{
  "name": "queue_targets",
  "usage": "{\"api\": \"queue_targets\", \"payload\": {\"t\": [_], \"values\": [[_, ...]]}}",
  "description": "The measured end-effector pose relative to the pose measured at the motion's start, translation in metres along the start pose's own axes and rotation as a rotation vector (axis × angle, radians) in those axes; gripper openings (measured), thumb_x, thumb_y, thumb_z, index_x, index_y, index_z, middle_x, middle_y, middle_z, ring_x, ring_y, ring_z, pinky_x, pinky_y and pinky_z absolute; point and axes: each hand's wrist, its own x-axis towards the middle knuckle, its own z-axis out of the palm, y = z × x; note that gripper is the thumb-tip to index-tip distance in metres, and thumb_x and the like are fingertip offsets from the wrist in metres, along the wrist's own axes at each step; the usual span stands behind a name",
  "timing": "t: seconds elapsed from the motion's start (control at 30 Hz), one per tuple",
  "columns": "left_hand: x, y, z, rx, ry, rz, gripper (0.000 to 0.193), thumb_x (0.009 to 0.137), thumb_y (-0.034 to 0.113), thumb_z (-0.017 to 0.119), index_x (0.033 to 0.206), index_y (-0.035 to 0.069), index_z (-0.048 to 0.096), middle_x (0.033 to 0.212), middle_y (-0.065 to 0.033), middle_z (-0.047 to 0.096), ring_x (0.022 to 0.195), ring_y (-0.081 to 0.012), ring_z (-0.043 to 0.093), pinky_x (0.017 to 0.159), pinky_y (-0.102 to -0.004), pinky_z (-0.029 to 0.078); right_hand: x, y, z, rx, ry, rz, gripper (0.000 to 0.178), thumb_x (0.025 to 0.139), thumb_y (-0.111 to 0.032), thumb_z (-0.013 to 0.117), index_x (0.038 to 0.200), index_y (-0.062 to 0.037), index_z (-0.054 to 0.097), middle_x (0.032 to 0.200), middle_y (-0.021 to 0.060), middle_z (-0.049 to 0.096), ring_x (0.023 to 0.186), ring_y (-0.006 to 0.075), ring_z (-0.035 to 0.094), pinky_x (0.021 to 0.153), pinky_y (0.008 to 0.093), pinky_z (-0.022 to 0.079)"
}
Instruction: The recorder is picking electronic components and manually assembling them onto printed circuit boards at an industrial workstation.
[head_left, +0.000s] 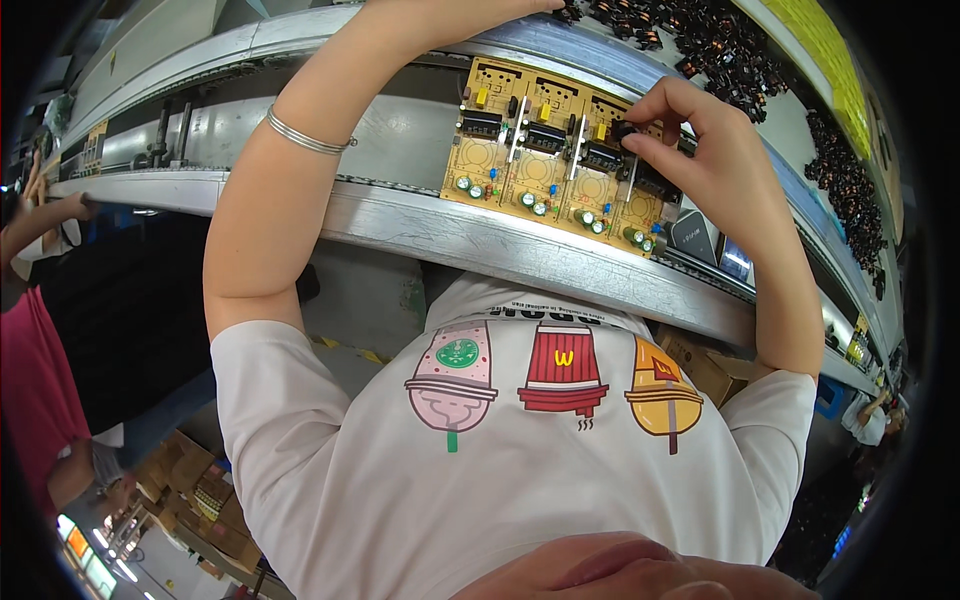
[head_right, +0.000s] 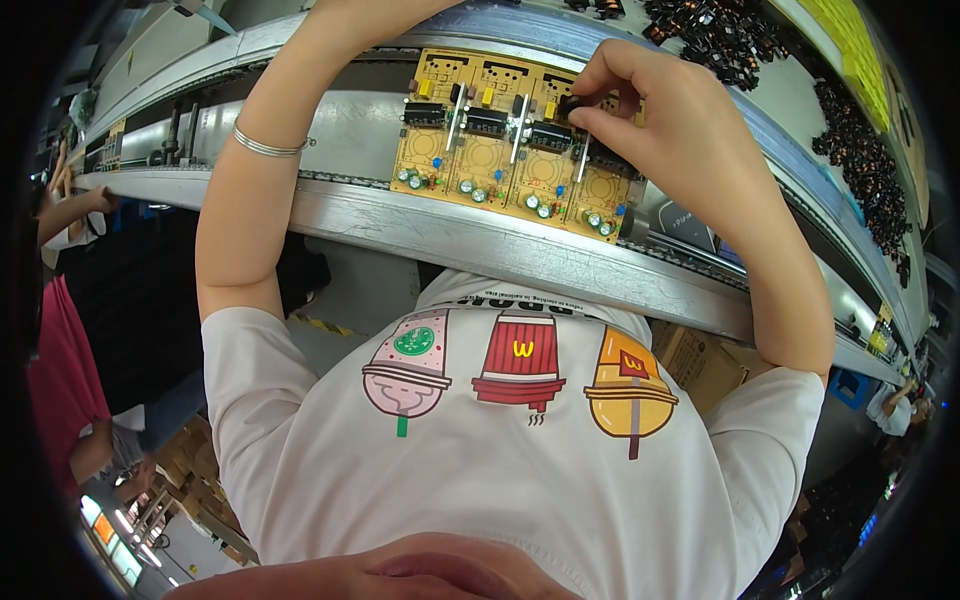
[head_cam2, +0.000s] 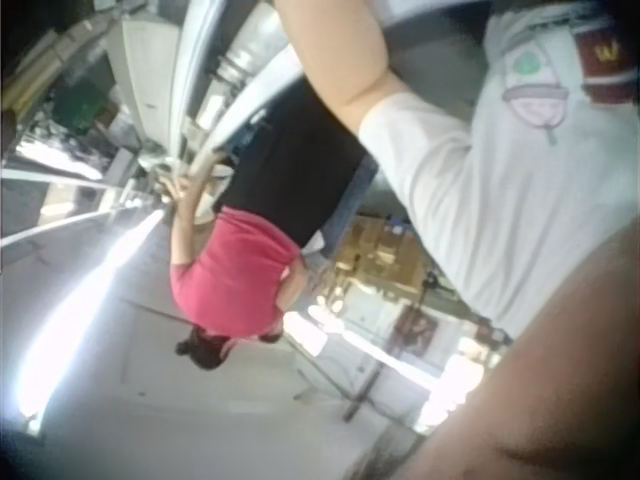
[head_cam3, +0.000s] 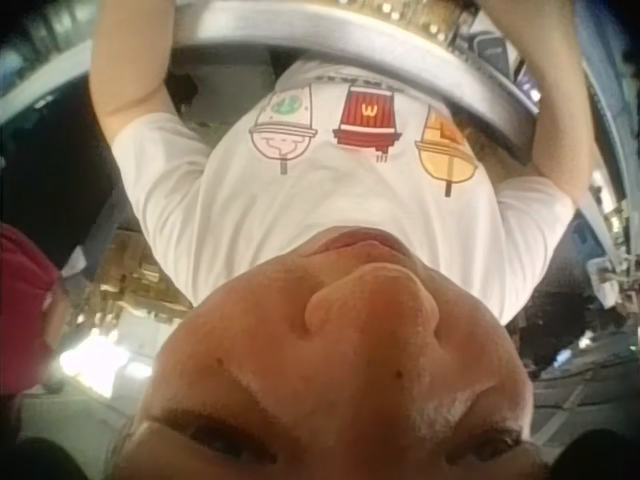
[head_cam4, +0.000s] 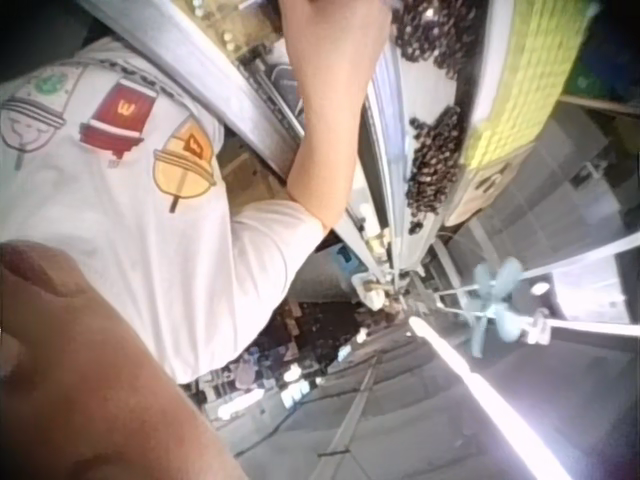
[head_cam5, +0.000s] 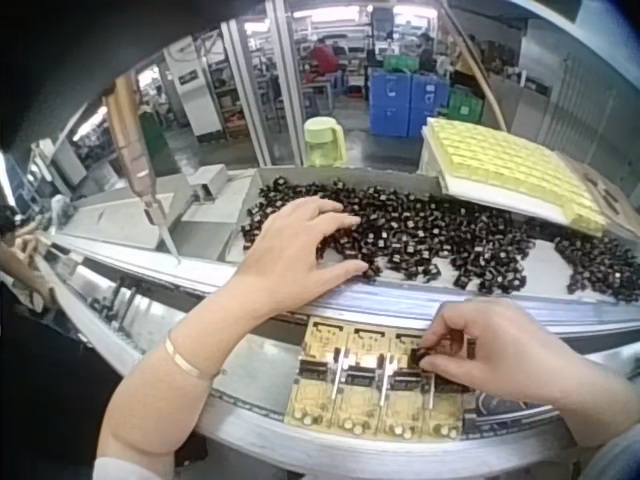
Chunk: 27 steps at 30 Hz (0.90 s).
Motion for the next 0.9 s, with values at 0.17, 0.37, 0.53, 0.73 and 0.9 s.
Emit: {"api": "queue_targets", "payload": {"t": [0.17,0.37,0.53,0.73,0.9], "values": [[0.0,0.0,-0.003,-0.008,-0.03,0.008,0.04,0.084,0.033,0.079,0.115,0.009,0.073,0.126,-0.0142,0.066,0.125,-0.035,0.057,0.107,-0.0445,0.045,-0.003,-0.006,0.001,-0.122,-0.007,0.008,0.018,0.089,-0.011,0.076,0.103,-0.0008,0.071,0.093,0.0065,0.072,0.077,0.0159,0.061,0.072,0.0302,0.049],[0.001,0.008,-0.012,-0.116,-0.09,0.127,0.03,0.084,0.025,0.079,0.109,0.01,0.075,0.122,-0.0121,0.065,0.122,-0.0336,0.057,0.107,-0.0449,0.045,-0.006,-0.008,0.0,-0.313,0.034,-0.112,0.018,0.088,-0.012,0.077,0.102,-0.0012,0.072,0.098,0.0095,0.073,0.08,0.0218,0.064,0.072,0.0338,0.052],[-0.001,0.005,-0.004,-0.114,-0.131,0.181,0.023,0.086,0.02,0.076,0.107,0.011,0.075,0.12,-0.0106,0.065,0.122,-0.0328,0.056,0.107,-0.0444,0.044,-0.005,-0.005,0.002,-0.318,0.04,-0.148,0.02,0.087,-0.011,0.076,0.105,-0.0017,0.073,0.096,0.01,0.072,0.083,0.0243,0.065,0.072,0.0344,0.052],[0.0,0.015,-0.015,-0.137,-0.167,0.146,0.022,0.087,0.017,0.075,0.107,0.01,0.075,0.121,-0.0093,0.065,0.124,-0.0317,0.055,0.107,-0.0438,0.044,-0.005,-0.002,-0.008,-0.283,-0.028,-0.123,0.022,0.09,-0.011,0.074,0.11,-0.0025,0.075,0.097,0.0109,0.071,0.088,0.0247,0.066,0.075,0.0345,0.052],[0.0,0.006,-0.004,-0.087,-0.099,0.208,0.021,0.085,0.016,0.076,0.106,0.01,0.074,0.119,-0.0066,0.067,0.123,-0.0297,0.057,0.105,-0.0435,0.045,-0.004,-0.004,-0.009,-0.259,0.042,-0.164,0.022,0.091,-0.012,0.073,0.111,-0.0016,0.075,0.101,0.0116,0.071,0.09,0.0243,0.066,0.076,0.0343,0.052]]}}
